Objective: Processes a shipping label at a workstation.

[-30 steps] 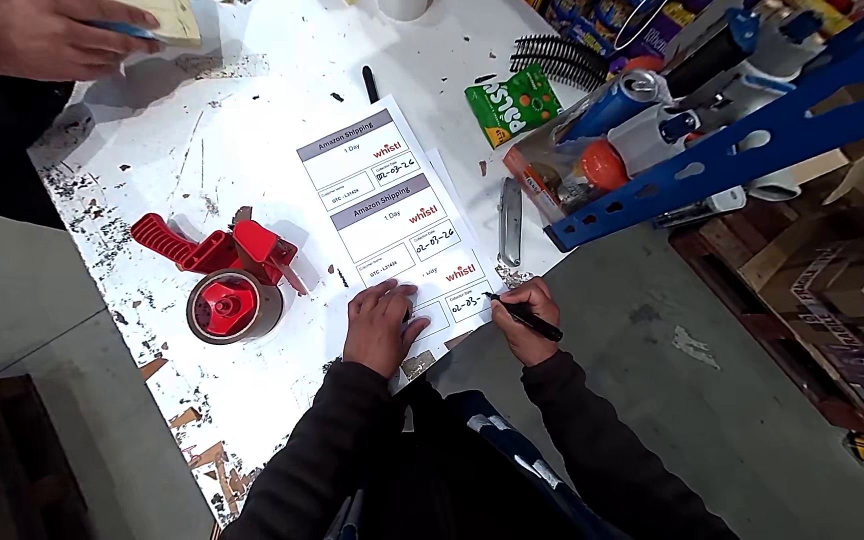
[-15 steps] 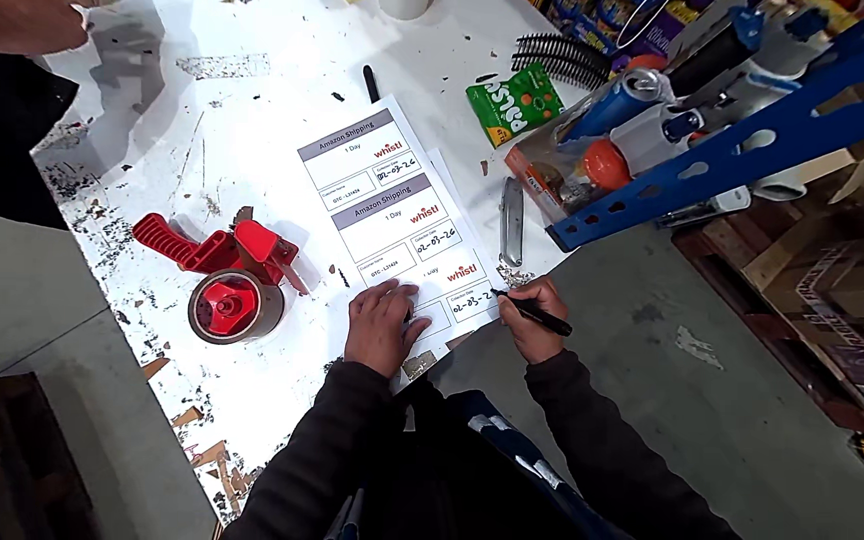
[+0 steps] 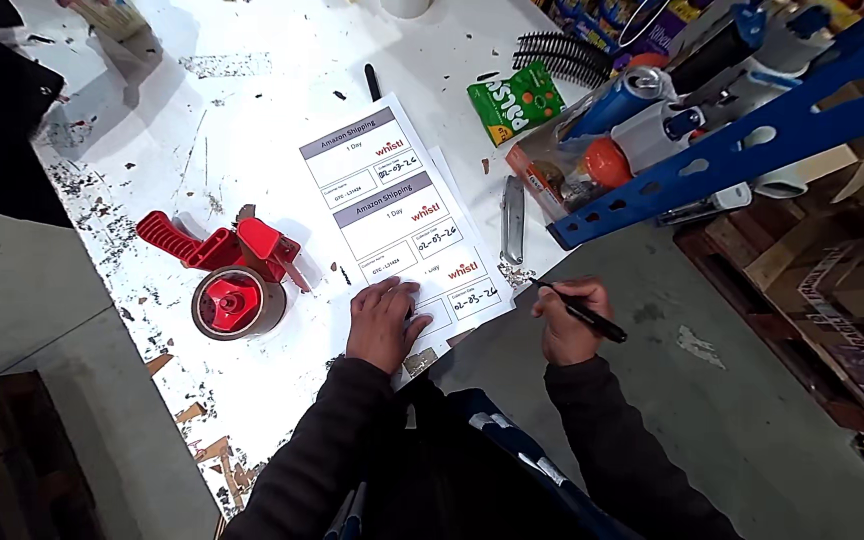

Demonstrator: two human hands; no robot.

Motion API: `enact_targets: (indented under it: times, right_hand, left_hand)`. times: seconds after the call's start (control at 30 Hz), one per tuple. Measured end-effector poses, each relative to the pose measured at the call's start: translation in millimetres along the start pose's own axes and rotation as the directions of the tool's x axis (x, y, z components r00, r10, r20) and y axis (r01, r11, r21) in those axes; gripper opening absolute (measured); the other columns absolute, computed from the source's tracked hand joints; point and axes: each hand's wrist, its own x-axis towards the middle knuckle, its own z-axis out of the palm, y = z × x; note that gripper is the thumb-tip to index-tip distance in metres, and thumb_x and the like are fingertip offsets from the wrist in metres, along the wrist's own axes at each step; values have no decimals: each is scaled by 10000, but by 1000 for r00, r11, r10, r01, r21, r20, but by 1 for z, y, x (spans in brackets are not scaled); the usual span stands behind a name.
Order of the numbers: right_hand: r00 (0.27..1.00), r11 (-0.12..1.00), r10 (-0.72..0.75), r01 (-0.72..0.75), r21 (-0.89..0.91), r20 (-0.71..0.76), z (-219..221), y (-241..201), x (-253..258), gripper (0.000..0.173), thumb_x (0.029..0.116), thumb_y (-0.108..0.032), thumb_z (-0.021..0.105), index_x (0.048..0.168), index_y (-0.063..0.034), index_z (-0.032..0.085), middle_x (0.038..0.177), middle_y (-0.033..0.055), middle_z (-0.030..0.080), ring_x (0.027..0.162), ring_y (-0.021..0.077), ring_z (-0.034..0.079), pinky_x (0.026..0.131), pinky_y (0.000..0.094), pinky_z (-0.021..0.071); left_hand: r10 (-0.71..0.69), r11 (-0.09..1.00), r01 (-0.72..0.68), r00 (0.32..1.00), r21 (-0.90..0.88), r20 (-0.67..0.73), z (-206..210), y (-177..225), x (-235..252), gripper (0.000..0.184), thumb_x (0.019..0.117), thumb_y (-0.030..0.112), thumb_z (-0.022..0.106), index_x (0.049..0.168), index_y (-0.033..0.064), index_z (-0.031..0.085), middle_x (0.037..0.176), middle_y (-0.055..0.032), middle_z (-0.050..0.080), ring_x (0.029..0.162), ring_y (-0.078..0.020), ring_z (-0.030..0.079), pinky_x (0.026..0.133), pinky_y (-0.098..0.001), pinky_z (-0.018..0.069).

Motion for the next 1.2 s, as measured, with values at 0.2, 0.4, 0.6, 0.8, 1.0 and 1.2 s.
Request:
enact_targets:
  times: [0.2,0.4,0.6,0.8,1.0,1.2]
  right_hand:
    - [999,999,33,-33,-4,8,2,-21,-13,250,816,-5,745,936,-208,663,910,-49,634,589,72,598,519,234,579]
    - [994,989,103,-107,-105,-40,-9,-33,-35,261,846,-108,723,1048,-224,603,885,-72,665,579,49,606,514,211,557]
    - [986,875,162,-126,-468,37,-24,-27,-36,303,967,-269,608,1158,-50,692,1163,110,567,718,118,641,564,264,581]
    - [958,834,287,-240,-498,20,-19,-22,-46,206,1009,-170,589,1099,-19,697,929,65,674,588,101,621,486,237,526]
    - [947,847,322,-276,-454,25,-30,-22,-60,198,1000,-180,601,1081,-28,699,918,54,681,588,94,621,492,230,528]
    - [928,829,372,-346,-440,-27,-39,-24,-58,150,1008,-129,603,1074,-24,689,906,67,683,578,108,620,481,236,520]
  left_hand:
    - [25,1000,-25,999,-13,33,-5,2,-1,481,880,589,699,896,108,693,1287,-37,710,1312,-306,586,1084,-594,411]
    - [84,996,-84,996,6,-25,-22,5,-23,502,867,643,682,881,141,678,1252,-4,719,1231,-212,644,1089,-559,434]
    - [-220,975,219,975,-46,-41,-31,-7,14,439,870,385,790,1006,-14,669,1473,-222,542,1391,-443,478,1089,-661,390]
    - [-641,767,636,765,-84,-60,-46,-9,67,674,778,324,902,1226,-78,599,1466,-344,459,1349,-531,444,1099,-641,380]
    - [-738,675,738,674,-22,-30,-60,-6,83,794,695,248,962,1307,-38,546,1324,-330,546,1267,-527,502,1048,-639,420]
    - [-803,595,804,595,17,-24,-68,-7,90,901,679,219,970,1388,-8,462,1311,-319,559,1267,-501,530,1054,-608,444]
